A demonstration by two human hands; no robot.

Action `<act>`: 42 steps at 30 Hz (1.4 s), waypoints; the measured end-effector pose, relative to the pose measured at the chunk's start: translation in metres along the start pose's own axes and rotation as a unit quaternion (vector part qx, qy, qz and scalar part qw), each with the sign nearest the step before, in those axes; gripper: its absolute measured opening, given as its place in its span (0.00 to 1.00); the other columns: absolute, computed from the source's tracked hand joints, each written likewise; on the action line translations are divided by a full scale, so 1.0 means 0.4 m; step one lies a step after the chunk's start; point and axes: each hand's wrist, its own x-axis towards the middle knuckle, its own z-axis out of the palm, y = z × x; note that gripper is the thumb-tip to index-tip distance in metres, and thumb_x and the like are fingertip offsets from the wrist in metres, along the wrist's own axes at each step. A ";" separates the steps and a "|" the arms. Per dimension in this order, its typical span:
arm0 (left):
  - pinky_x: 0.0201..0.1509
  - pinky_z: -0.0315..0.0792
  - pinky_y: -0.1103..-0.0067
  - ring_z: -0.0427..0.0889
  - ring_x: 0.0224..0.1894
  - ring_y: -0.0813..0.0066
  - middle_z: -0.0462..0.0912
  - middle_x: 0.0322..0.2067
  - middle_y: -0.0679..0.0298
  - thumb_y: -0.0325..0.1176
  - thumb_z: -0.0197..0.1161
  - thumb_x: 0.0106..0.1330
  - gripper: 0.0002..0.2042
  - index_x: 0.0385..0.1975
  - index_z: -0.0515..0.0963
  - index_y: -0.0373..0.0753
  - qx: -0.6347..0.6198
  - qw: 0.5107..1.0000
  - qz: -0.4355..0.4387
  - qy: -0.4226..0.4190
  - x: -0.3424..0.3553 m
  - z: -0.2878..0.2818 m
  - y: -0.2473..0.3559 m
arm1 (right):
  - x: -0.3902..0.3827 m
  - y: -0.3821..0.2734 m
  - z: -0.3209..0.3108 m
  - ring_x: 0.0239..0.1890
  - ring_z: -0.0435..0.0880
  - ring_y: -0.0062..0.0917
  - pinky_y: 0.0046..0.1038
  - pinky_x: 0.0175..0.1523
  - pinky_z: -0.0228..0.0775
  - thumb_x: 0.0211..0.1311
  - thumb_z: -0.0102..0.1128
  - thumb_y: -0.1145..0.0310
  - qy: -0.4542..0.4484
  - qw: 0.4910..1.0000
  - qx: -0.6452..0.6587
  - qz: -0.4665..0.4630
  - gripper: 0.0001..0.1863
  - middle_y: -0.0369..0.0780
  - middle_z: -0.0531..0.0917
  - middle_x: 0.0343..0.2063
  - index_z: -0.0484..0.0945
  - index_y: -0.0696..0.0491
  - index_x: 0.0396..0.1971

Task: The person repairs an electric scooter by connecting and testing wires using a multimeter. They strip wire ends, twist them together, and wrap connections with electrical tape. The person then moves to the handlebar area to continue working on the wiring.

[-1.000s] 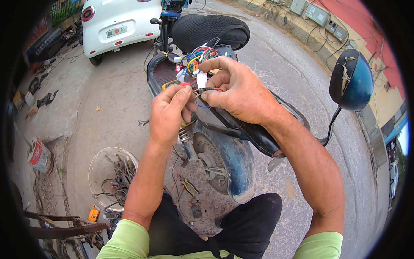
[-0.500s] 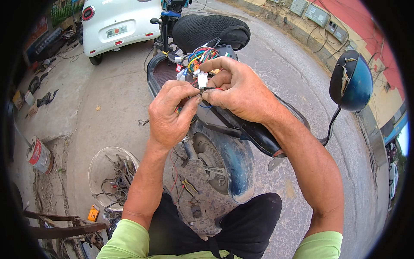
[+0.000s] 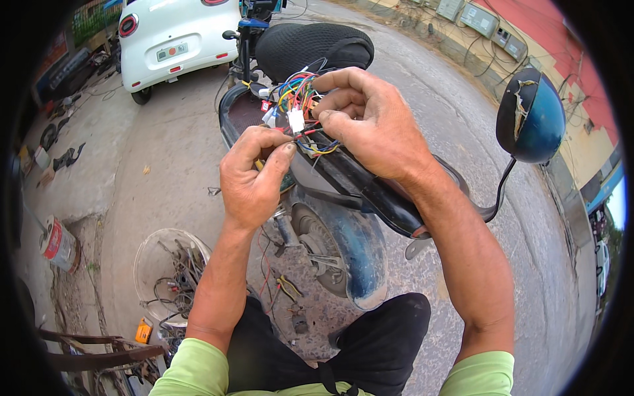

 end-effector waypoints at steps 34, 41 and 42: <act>0.33 0.70 0.85 0.75 0.30 0.86 0.79 0.32 0.68 0.21 0.61 0.68 0.03 0.37 0.80 0.30 -0.029 0.999 -0.033 -0.016 -0.004 -0.013 -0.022 | 0.018 0.011 -0.020 0.36 0.80 0.17 0.23 0.42 0.66 0.68 0.59 0.52 0.136 0.990 -0.030 0.026 0.20 0.36 0.86 0.31 0.84 0.56 0.40; 0.33 0.70 0.85 0.76 0.30 0.85 0.79 0.32 0.68 0.22 0.61 0.69 0.03 0.38 0.80 0.30 -0.017 0.999 -0.035 -0.012 -0.005 -0.016 -0.020 | 0.005 -0.001 0.004 0.31 0.77 0.22 0.29 0.42 0.70 0.66 0.62 0.47 -0.044 0.984 -0.143 0.092 0.28 0.38 0.84 0.26 0.85 0.62 0.34; 0.33 0.70 0.85 0.76 0.29 0.85 0.80 0.32 0.68 0.22 0.61 0.69 0.03 0.38 0.80 0.30 -0.019 0.999 -0.038 -0.011 -0.005 -0.013 -0.022 | 0.011 0.010 -0.004 0.34 0.78 0.21 0.28 0.43 0.69 0.67 0.60 0.47 0.005 0.991 -0.119 0.065 0.27 0.38 0.84 0.28 0.85 0.60 0.34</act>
